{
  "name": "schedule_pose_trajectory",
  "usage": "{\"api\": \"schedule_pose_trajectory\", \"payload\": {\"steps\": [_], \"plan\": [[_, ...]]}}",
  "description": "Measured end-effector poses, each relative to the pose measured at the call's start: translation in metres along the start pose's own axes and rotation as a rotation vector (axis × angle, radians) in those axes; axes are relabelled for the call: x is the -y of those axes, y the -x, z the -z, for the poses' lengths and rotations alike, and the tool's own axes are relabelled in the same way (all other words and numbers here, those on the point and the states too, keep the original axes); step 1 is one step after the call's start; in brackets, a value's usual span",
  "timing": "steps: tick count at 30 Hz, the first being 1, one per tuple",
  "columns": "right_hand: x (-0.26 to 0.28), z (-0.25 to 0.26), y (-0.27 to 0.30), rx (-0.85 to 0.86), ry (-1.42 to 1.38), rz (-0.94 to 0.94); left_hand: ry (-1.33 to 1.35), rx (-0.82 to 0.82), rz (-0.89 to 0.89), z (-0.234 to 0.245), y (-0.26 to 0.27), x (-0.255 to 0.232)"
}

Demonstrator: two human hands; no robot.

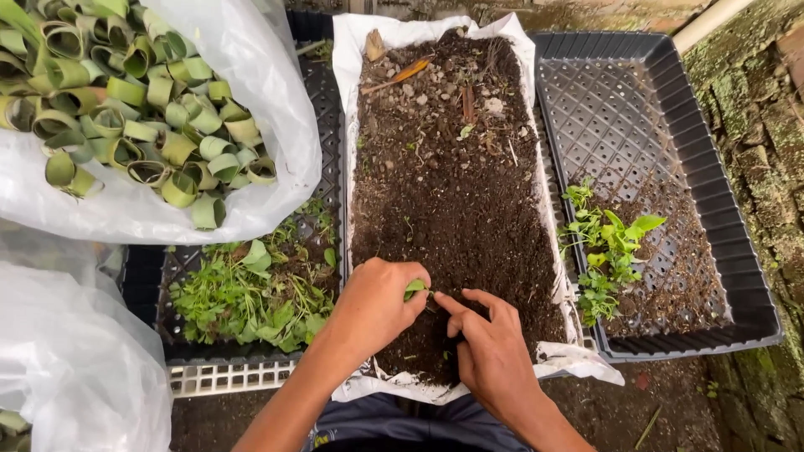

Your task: The person is planting small green seedlings into a tray filled with soil, occasionally using small plastic rings to assist in the process.

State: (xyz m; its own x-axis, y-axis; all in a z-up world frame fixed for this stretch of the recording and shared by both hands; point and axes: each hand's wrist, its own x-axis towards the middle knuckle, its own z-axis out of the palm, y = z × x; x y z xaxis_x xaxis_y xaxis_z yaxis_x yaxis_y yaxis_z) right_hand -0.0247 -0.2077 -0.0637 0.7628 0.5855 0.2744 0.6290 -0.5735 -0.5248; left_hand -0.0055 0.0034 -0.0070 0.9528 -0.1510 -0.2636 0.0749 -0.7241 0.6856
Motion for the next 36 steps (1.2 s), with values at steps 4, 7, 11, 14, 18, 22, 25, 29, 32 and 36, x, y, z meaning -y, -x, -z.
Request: {"api": "schedule_pose_trajectory", "payload": {"steps": [4,7,11,14,18,22,25,29,32,36], "plan": [[-0.004,0.002,-0.005,-0.011,-0.003,-0.017,-0.018,-0.009,0.002,-0.001,-0.002,0.000],[-0.002,0.001,-0.005,0.004,-0.005,-0.006,0.009,0.009,0.015,-0.002,0.000,-0.001],[-0.001,-0.003,-0.008,-0.013,0.000,0.014,-0.006,-0.007,-0.009,-0.002,0.000,0.000],[-0.001,-0.001,-0.011,-0.002,-0.005,0.013,-0.026,0.007,0.031,-0.001,0.001,-0.001],[-0.001,0.003,-0.009,0.054,-0.044,-0.008,-0.021,-0.021,-0.029,-0.003,0.002,0.002],[-0.002,0.019,-0.016,-0.027,-0.256,-0.178,0.084,0.065,0.075,0.016,0.007,-0.011],[-0.007,0.025,-0.024,0.021,-0.191,-0.221,0.154,-0.019,0.019,0.023,0.010,-0.004],[0.002,0.024,-0.043,0.233,-0.229,-0.262,0.317,-0.021,0.058,0.033,0.023,-0.013],[-0.001,0.013,-0.044,0.294,-0.241,-0.323,0.343,-0.061,0.079,0.026,0.036,-0.009],[-0.003,0.008,-0.042,0.219,-0.228,-0.316,0.317,-0.405,0.007,-0.003,0.051,0.002]]}}
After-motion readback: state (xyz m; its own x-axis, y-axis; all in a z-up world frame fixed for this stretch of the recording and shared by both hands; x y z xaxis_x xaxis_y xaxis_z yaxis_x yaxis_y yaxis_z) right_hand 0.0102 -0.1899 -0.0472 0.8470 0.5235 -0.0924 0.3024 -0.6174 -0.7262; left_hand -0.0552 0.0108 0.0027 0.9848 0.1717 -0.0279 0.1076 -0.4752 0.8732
